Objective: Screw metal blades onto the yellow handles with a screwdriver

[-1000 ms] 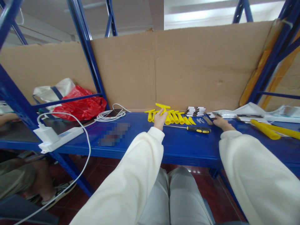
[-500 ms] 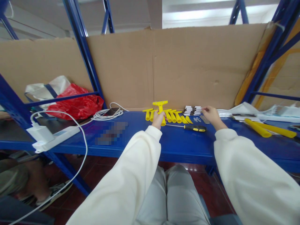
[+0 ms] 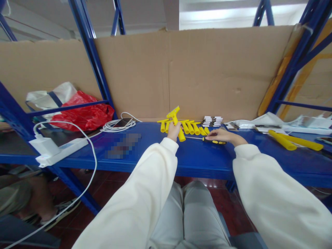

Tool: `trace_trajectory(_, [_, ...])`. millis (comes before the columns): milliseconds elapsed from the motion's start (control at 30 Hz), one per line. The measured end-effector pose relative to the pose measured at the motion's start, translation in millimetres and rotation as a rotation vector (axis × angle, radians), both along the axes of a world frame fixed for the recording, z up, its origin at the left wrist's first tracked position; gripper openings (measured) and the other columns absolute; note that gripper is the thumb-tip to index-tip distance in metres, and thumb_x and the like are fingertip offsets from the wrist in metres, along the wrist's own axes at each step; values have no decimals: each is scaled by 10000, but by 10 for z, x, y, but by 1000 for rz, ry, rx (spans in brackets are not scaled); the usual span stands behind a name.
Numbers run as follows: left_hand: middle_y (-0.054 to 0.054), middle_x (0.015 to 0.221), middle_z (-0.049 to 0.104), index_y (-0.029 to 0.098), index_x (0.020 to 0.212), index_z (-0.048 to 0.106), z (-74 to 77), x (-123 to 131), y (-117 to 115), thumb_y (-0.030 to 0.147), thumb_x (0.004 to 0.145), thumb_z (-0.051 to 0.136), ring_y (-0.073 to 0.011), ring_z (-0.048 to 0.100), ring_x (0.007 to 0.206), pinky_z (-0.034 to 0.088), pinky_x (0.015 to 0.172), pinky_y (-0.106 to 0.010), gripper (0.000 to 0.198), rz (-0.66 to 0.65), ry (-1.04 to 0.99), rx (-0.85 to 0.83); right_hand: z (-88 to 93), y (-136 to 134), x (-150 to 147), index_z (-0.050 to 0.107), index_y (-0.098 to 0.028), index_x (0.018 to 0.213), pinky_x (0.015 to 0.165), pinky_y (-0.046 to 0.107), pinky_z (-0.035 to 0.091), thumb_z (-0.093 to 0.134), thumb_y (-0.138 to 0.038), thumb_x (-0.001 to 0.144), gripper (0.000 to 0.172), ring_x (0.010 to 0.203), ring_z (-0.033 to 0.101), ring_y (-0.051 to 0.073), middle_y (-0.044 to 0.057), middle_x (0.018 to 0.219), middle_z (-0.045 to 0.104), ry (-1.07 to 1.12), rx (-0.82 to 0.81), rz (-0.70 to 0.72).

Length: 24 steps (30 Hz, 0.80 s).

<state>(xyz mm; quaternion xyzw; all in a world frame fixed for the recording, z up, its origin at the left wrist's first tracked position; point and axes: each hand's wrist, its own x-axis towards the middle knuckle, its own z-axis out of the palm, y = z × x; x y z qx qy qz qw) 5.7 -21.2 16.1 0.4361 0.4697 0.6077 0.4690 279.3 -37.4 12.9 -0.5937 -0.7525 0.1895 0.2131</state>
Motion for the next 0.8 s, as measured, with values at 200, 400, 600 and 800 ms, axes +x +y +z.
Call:
trace_trajectory(200, [35,611,612,246,913,647,-25,-24,20,138,923,730,-188,630,544,590,694,-327,137,-40,-15,-33,1,-33,11,884,-281,802,921,431,672,993,-572,671,337,986,806,351,83,936,868,-48,23,9])
trace_trajectory(400, [30,621,631,237,881,670,-41,-34,6,70,835,697,-179,630,542,598,737,-344,176,-45,17,-37,-40,-25,-7,859,-286,738,809,410,653,970,-615,657,357,881,786,334,55,830,846,-65,90,27])
trace_trajectory(600, [45,576,611,230,896,670,-53,-43,35,94,880,701,-150,557,451,546,600,-289,140,-89,11,-40,-57,-31,-19,785,-267,707,758,381,584,907,-553,698,311,799,735,289,51,802,825,-61,126,-20])
trace_trajectory(800, [14,620,669,218,980,725,-88,-51,82,177,930,807,-194,662,522,607,708,-338,105,-104,28,-107,-85,-1,-28,647,-284,706,731,345,523,863,-378,688,236,727,662,237,-3,708,733,-117,172,-44])
